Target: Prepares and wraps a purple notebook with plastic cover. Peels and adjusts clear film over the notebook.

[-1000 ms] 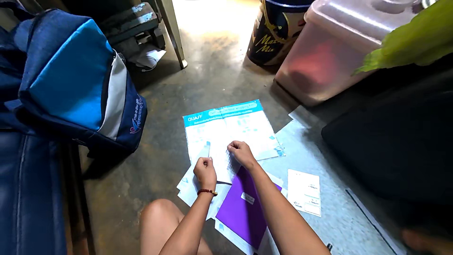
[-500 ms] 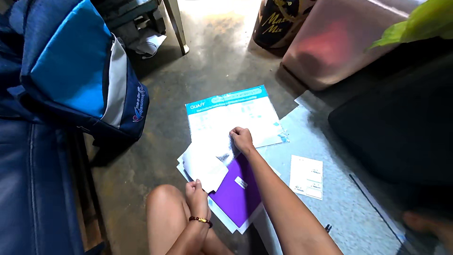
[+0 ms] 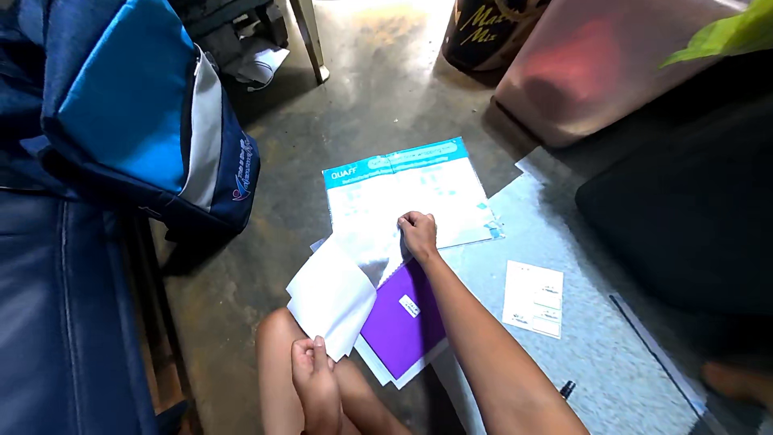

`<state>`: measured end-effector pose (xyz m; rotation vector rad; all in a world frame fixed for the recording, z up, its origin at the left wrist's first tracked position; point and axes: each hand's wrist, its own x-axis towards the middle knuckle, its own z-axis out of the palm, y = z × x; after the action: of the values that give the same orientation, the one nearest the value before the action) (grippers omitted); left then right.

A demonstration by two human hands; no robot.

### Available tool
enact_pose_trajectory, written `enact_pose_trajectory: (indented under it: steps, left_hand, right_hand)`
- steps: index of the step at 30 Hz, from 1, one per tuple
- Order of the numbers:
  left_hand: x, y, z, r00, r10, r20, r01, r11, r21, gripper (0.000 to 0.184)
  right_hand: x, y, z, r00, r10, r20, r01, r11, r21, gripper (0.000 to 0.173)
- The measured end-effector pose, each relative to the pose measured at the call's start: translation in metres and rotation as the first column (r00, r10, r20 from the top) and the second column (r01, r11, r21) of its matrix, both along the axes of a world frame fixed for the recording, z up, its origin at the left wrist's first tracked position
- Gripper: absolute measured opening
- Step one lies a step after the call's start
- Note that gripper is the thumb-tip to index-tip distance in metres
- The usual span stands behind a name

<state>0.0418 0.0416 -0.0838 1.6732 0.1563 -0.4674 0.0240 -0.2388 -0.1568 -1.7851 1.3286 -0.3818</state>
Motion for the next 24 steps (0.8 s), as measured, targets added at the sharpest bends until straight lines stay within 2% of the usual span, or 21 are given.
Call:
enact_pose_trajectory:
  steps: [5, 11, 14, 16, 19, 21, 24]
  left_hand:
    - [0.005, -0.002, 0.000, 0.999, -0.036, -0.031, 0.036, 0.999, -0.008, 0.009]
    - [0.024, -0.022, 0.009, 0.992, -0.077, -0.096, 0.072, 0.996, -0.051, 0.009]
    - [0.035, -0.028, 0.012, 0.994, -0.090, -0.067, 0.087, 0.995, -0.043, 0.010]
    - [0.048, -0.030, 0.008, 0.984, -0.172, 0.054, 0.171, 0.985, 0.012, 0.009]
    - [0.072, -0.035, 0.009, 0.907, -0.334, 0.257, 0.302, 0.940, 0.159, 0.008]
    - [0.087, -0.038, 0.009, 0.860, -0.409, 0.304, 0.355, 0.909, 0.218, 0.016]
    - [0.101, -0.043, 0.006, 0.809, -0.489, 0.327, 0.437, 0.871, 0.223, 0.017]
  right_hand:
    - [-0.002, -0.007, -0.003, 0.998, -0.009, 0.055, 0.006, 0.998, 0.055, 0.024]
    - [-0.017, -0.009, -0.004, 0.933, -0.042, 0.357, -0.019, 0.986, 0.165, 0.027]
    - [-0.026, -0.007, -0.006, 0.903, -0.060, 0.426, -0.007, 0.988, 0.153, 0.028]
    - [-0.030, -0.005, -0.007, 0.922, -0.074, 0.379, 0.070, 0.997, 0.023, 0.023]
    - [-0.035, 0.001, 0.009, 0.969, -0.081, 0.235, 0.129, 0.972, -0.197, 0.033]
    - [-0.037, 0.004, 0.019, 0.984, -0.116, 0.138, 0.140, 0.974, -0.178, 0.036]
    - [-0.034, 0.004, 0.024, 0.971, -0.215, 0.102, 0.218, 0.976, -0.010, 0.040]
